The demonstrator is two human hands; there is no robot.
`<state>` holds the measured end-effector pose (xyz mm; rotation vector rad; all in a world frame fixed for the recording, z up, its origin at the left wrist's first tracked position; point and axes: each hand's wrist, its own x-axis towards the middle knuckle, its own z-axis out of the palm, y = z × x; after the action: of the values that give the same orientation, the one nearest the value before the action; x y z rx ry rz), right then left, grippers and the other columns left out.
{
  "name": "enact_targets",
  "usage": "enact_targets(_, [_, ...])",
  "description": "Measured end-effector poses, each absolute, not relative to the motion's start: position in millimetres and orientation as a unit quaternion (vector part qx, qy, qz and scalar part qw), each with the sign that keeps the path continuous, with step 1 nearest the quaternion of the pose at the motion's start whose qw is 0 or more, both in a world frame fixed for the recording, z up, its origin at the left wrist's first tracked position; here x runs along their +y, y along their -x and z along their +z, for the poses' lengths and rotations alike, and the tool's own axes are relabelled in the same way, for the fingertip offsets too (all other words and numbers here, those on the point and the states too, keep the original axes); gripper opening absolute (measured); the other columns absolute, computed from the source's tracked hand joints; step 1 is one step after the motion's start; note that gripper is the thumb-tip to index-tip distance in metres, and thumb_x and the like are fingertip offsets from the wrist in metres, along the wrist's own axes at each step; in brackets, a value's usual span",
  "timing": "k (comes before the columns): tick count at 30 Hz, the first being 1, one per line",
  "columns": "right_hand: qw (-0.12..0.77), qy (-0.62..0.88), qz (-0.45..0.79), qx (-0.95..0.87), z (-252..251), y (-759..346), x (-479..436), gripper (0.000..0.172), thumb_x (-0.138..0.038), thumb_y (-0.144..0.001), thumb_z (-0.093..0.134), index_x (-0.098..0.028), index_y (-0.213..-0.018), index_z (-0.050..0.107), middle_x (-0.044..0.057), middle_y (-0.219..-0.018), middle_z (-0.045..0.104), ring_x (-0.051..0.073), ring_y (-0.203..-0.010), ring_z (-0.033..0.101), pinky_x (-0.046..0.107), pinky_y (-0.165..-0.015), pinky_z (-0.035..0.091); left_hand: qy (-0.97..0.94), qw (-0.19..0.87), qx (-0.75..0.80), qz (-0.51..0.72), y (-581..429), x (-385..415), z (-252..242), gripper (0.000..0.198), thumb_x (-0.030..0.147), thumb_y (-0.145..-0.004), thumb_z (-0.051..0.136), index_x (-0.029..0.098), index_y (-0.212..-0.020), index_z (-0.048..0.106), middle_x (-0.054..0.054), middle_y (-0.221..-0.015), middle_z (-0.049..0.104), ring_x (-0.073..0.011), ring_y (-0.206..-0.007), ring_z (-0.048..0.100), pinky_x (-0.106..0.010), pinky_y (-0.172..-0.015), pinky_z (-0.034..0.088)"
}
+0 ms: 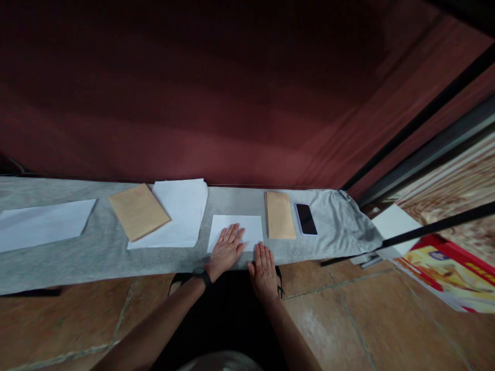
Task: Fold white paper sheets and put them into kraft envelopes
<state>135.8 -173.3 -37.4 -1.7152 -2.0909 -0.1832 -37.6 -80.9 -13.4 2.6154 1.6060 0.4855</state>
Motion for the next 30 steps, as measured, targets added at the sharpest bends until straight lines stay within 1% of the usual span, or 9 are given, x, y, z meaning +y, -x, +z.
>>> enact_targets(6, [0.224, 0.616, -0.062, -0.753, -34.5, -137.0, -173.8, 0.062, -0.039, -0.107, 0.036, -0.009, -0.160, 0.023, 0.021, -0.158, 0.039, 0.031, -0.146, 0.039, 0.053, -0.119, 0.035, -0.806, 0.007, 0.567, 0.168, 69.6, -127.5, -15.9, 0.061, 0.045, -0.102, 0.034, 0.012, -0.153, 0.040, -0.016, -0.159, 0.038, -0.0274, -0.150, 0.032, -0.049, -0.123, 0.029])
enact_targets(10, [0.227, 0.618, -0.049, -0.751, -25.4, -126.0, -166.4, 0.059, -0.038, -0.108, 0.034, -0.006, -0.157, 0.031, 0.022, -0.156, 0.042, 0.032, -0.147, 0.039, 0.055, -0.118, 0.034, -0.778, 0.002, 0.600, 0.184, 82.1, -133.5, -18.4, 0.063, 0.044, -0.102, 0.031, 0.007, -0.153, 0.039, -0.019, -0.157, 0.041, -0.0289, -0.149, 0.034, -0.049, -0.122, 0.030])
enact_targets(14, [0.215, 0.600, -0.023, -0.770, -17.1, -98.5, -155.2, 0.054, -0.038, -0.107, 0.035, -0.010, -0.154, 0.039, 0.015, -0.159, 0.041, 0.028, -0.148, 0.037, 0.050, -0.120, 0.031, -0.770, 0.003, 0.609, 0.189, 81.9, -133.4, -20.5, 0.065, 0.043, -0.102, 0.030, 0.000, -0.149, 0.043, -0.024, -0.156, 0.041, -0.0319, -0.149, 0.034, -0.051, -0.122, 0.029])
enact_targets(17, [0.211, 0.590, -0.012, -0.779, -18.9, -84.2, -150.9, 0.053, -0.039, -0.106, 0.040, -0.015, -0.153, 0.041, 0.013, -0.157, 0.044, 0.025, -0.147, 0.039, 0.046, -0.121, 0.030, -0.769, 0.006, 0.608, 0.197, 81.6, -134.3, -22.5, 0.065, 0.043, -0.101, 0.030, 0.001, -0.149, 0.042, -0.024, -0.156, 0.041, -0.0324, -0.149, 0.033, -0.052, -0.122, 0.030])
enact_targets(20, [0.212, 0.604, -0.023, -0.768, -25.3, -88.2, -150.9, 0.058, -0.040, -0.105, 0.043, -0.011, -0.154, 0.038, 0.017, -0.158, 0.041, 0.026, -0.148, 0.037, 0.047, -0.121, 0.030, -0.758, 0.009, 0.616, 0.214, 84.4, -136.1, -23.9, 0.065, 0.043, -0.100, 0.031, 0.003, -0.151, 0.041, -0.023, -0.156, 0.041, -0.0331, -0.149, 0.034, -0.055, -0.120, 0.032])
enact_targets(22, [0.215, 0.622, -0.034, -0.753, -28.9, -99.3, -152.0, 0.059, -0.040, -0.105, 0.041, -0.008, -0.155, 0.035, 0.019, -0.158, 0.040, 0.028, -0.148, 0.036, 0.049, -0.121, 0.031, -0.747, 0.014, 0.628, 0.217, 86.7, -135.8, -22.8, 0.063, 0.042, -0.100, 0.032, 0.004, -0.149, 0.043, -0.023, -0.155, 0.043, -0.0339, -0.147, 0.037, -0.055, -0.118, 0.034])
enact_targets(25, [0.213, 0.641, -0.044, -0.736, -31.6, -118.7, -154.1, 0.060, -0.040, -0.107, 0.037, -0.006, -0.156, 0.033, 0.022, -0.157, 0.040, 0.030, -0.147, 0.037, 0.053, -0.119, 0.032, -0.733, 0.035, 0.648, 0.206, 88.9, -128.9, -17.1, 0.057, 0.037, -0.099, 0.033, 0.003, -0.142, 0.051, -0.023, -0.150, 0.051, -0.0326, -0.143, 0.045, -0.050, -0.117, 0.037])
enact_targets(28, [0.206, 0.648, -0.051, -0.731, -33.3, -130.8, -156.1, 0.060, -0.039, -0.107, 0.035, -0.003, -0.154, 0.035, 0.024, -0.156, 0.041, 0.033, -0.146, 0.038, 0.054, -0.118, 0.032, -0.708, 0.069, 0.676, 0.193, 91.2, -113.8, -9.2, 0.050, 0.029, -0.096, 0.036, 0.002, -0.133, 0.058, -0.023, -0.138, 0.062, -0.0297, -0.133, 0.056, -0.044, -0.115, 0.040])
enact_targets(30, [0.203, 0.651, -0.057, -0.729, -34.8, -133.2, -157.0, 0.060, -0.039, -0.107, 0.035, -0.001, -0.154, 0.035, 0.025, -0.156, 0.041, 0.034, -0.146, 0.038, 0.054, -0.118, 0.032, -0.683, 0.100, 0.697, 0.195, 94.1, -102.0, -5.0, 0.045, 0.026, -0.092, 0.041, 0.007, -0.128, 0.061, -0.020, -0.128, 0.068, -0.0283, -0.125, 0.062, -0.043, -0.110, 0.045])
